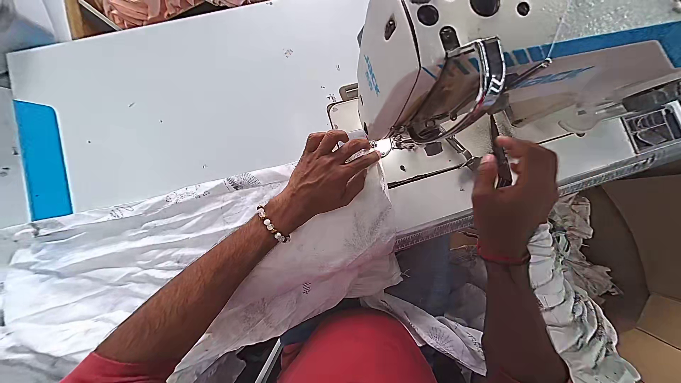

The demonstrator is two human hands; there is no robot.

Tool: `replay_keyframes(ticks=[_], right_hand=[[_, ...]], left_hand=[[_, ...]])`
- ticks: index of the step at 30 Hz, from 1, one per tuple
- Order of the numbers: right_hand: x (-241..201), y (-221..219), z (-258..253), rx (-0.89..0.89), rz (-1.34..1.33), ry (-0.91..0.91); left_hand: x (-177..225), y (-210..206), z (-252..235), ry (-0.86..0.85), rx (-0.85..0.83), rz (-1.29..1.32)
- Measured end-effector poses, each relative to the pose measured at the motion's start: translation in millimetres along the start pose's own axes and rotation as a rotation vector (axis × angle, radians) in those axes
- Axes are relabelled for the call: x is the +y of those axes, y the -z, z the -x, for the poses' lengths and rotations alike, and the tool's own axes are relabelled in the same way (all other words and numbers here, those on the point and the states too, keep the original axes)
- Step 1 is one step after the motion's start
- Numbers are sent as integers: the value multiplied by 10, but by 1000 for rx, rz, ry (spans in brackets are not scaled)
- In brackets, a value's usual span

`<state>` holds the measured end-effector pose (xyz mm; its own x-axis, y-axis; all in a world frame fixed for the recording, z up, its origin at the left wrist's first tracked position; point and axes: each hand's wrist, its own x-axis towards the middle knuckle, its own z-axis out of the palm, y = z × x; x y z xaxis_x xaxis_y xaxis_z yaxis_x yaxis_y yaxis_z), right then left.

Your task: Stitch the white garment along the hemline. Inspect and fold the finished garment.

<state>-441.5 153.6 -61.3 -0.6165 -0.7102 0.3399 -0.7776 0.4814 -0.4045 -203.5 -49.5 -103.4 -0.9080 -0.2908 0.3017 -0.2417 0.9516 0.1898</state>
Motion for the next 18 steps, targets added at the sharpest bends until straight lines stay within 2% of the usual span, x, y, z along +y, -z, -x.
replay_keyframes(ticks=[3,5,7,11,18], right_hand=[[-525,-285,311,-197,-195,30],[-804,-505,450,-204,-170,20],[-989,-653,509,-163,-31,17],[-1086,-773,584,-102,107,75],[-1127,-764,434,-171,144,69]], left_hand=[[2,-18,-17,19,23,-7],[9,-19,-7,30,26,-19],[22,-18,-9,49,35,-28],[14,-33,-11,81,47,-36],[-7,-3,-120,138,36,-131]])
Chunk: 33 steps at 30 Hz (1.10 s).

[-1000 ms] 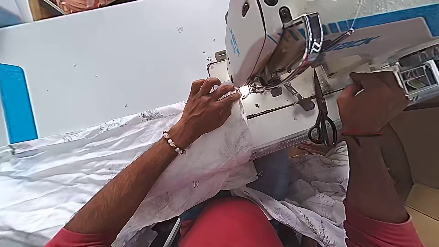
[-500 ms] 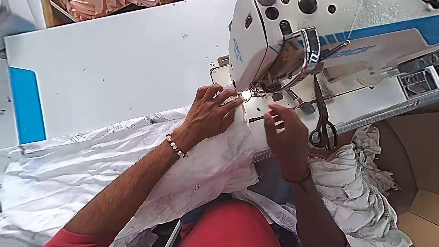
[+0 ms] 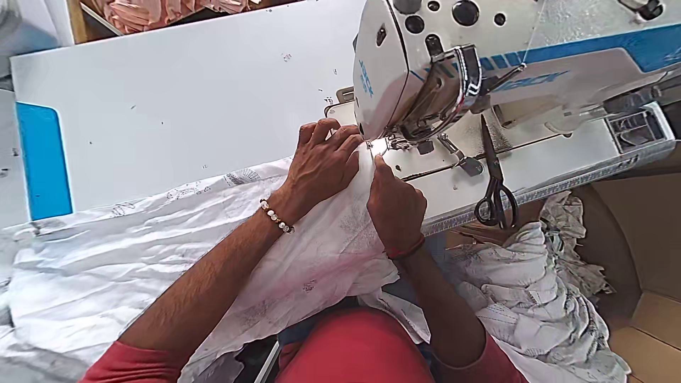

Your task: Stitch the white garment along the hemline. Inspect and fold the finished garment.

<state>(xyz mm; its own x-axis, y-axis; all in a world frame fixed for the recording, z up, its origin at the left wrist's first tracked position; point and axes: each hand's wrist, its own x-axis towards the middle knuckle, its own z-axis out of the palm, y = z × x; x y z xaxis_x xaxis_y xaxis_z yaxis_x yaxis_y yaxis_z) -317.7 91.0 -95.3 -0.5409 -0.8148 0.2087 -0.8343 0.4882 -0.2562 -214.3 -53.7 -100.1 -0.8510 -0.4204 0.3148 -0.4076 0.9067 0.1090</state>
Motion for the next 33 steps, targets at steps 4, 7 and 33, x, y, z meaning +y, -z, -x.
replay_keyframes(ticks=[4,7,33], right_hand=[[165,173,-74,-151,-219,-13],[561,386,-209,-34,-323,-45],[301,-108,136,245,-80,280]], left_hand=[[277,84,108,84,-39,142],[228,38,204,43,-38,232],[-320,6,30,-302,-56,236]])
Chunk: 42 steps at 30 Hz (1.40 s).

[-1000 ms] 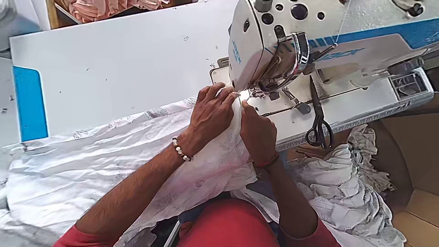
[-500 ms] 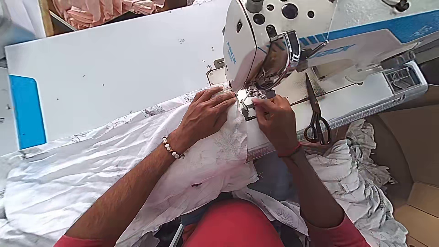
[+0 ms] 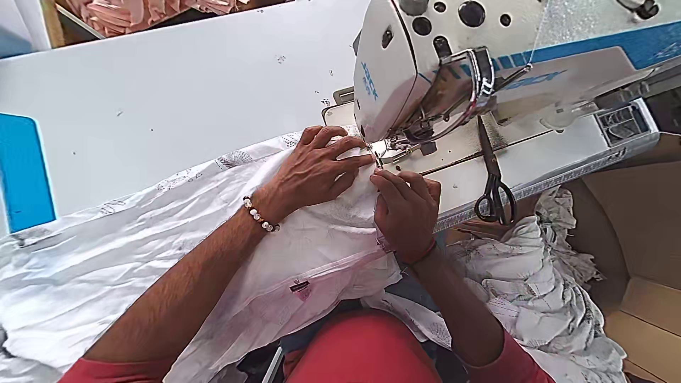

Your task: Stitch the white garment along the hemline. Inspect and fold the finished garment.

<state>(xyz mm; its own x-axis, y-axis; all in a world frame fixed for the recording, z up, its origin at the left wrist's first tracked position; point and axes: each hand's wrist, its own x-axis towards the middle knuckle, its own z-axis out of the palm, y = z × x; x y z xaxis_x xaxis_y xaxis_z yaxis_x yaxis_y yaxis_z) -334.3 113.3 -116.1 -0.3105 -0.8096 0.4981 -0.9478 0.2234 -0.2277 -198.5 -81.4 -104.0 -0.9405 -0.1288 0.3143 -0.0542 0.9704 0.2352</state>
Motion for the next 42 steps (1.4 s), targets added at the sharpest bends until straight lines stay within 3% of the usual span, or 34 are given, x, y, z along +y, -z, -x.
replay_keyframes(ticks=[3,7,11,15,18,23,29,33,42], right_hand=[[35,9,-39,23,-22,-131],[-9,99,-346,-182,-75,-319],[-180,235,-523,-272,-177,-375],[-289,350,-18,-354,-574,-558],[-296,471,171,-273,-719,-635],[-229,452,86,-238,-598,-596],[-268,575,188,-292,-657,-659],[-314,705,237,-255,-677,-611],[-301,941,-111,-294,-239,-386]], left_hand=[[289,-57,-5,124,-4,-43],[621,-157,65,304,-21,-116],[577,-117,99,267,56,-80],[543,-103,117,251,27,-99],[547,-110,78,229,53,-133],[529,-73,12,171,87,-215],[725,-157,83,343,71,-225],[565,-102,70,250,74,-193],[194,20,-40,-12,113,-138]])
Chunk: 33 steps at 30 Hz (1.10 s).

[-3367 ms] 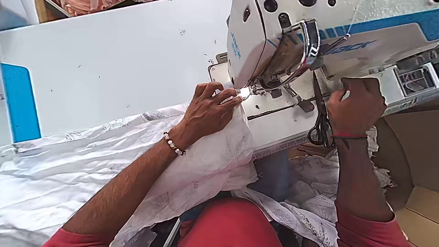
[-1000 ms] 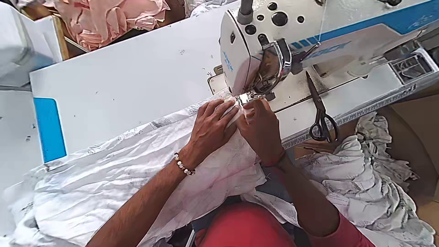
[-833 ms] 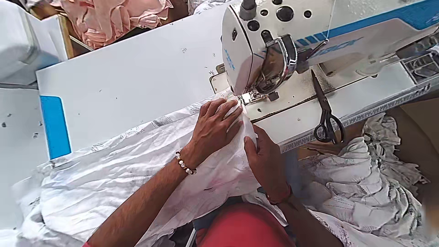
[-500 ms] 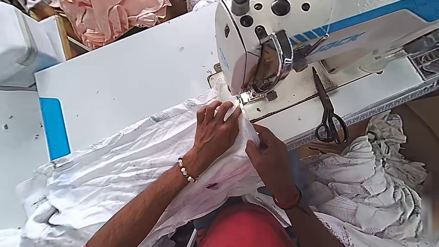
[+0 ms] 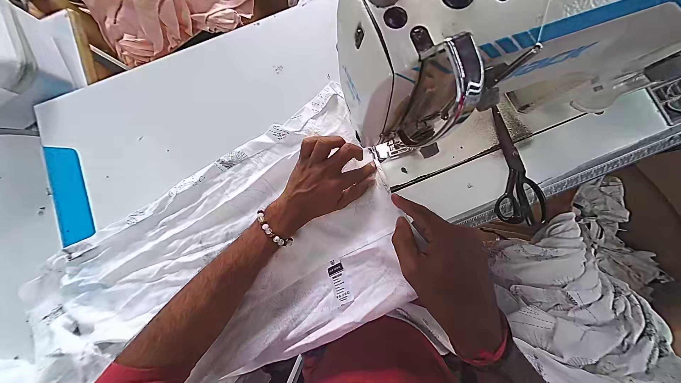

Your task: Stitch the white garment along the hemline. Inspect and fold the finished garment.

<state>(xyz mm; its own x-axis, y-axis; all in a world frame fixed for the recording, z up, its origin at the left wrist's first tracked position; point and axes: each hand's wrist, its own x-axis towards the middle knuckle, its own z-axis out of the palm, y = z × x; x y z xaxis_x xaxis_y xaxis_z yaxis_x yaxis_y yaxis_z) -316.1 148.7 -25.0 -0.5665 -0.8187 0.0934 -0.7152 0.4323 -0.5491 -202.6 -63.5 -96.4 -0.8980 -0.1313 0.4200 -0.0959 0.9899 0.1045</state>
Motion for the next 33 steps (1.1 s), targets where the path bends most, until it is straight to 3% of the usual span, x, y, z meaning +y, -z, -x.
replay_keyframes(ticks=[4,7,10,13,16,19,21,22,25,27,30,33], right_hand=[[-47,-50,-431,-96,126,52],[130,-357,-670,-191,193,16],[366,-426,-567,-132,96,31],[588,-262,-212,-136,-77,61],[701,-145,241,-150,-119,272],[657,-260,678,-531,42,556],[624,-337,784,-867,67,555],[617,-345,746,-864,6,527],[472,-234,296,-305,-139,294],[512,-204,-133,-24,98,138],[634,-185,-398,105,349,-30],[534,-269,-301,84,176,-4]], left_hand=[[-53,29,-51,-50,-19,-12],[340,89,18,256,-123,74],[588,51,173,521,-105,287],[561,-7,328,353,-104,173],[588,-37,338,191,-88,120],[623,-20,300,148,-89,148],[651,-13,298,164,-99,164],[656,-12,302,170,-103,166],[679,-29,356,165,-100,173],[662,-35,366,145,-93,156],[630,-50,305,100,-89,122],[644,-57,318,116,-97,127]])
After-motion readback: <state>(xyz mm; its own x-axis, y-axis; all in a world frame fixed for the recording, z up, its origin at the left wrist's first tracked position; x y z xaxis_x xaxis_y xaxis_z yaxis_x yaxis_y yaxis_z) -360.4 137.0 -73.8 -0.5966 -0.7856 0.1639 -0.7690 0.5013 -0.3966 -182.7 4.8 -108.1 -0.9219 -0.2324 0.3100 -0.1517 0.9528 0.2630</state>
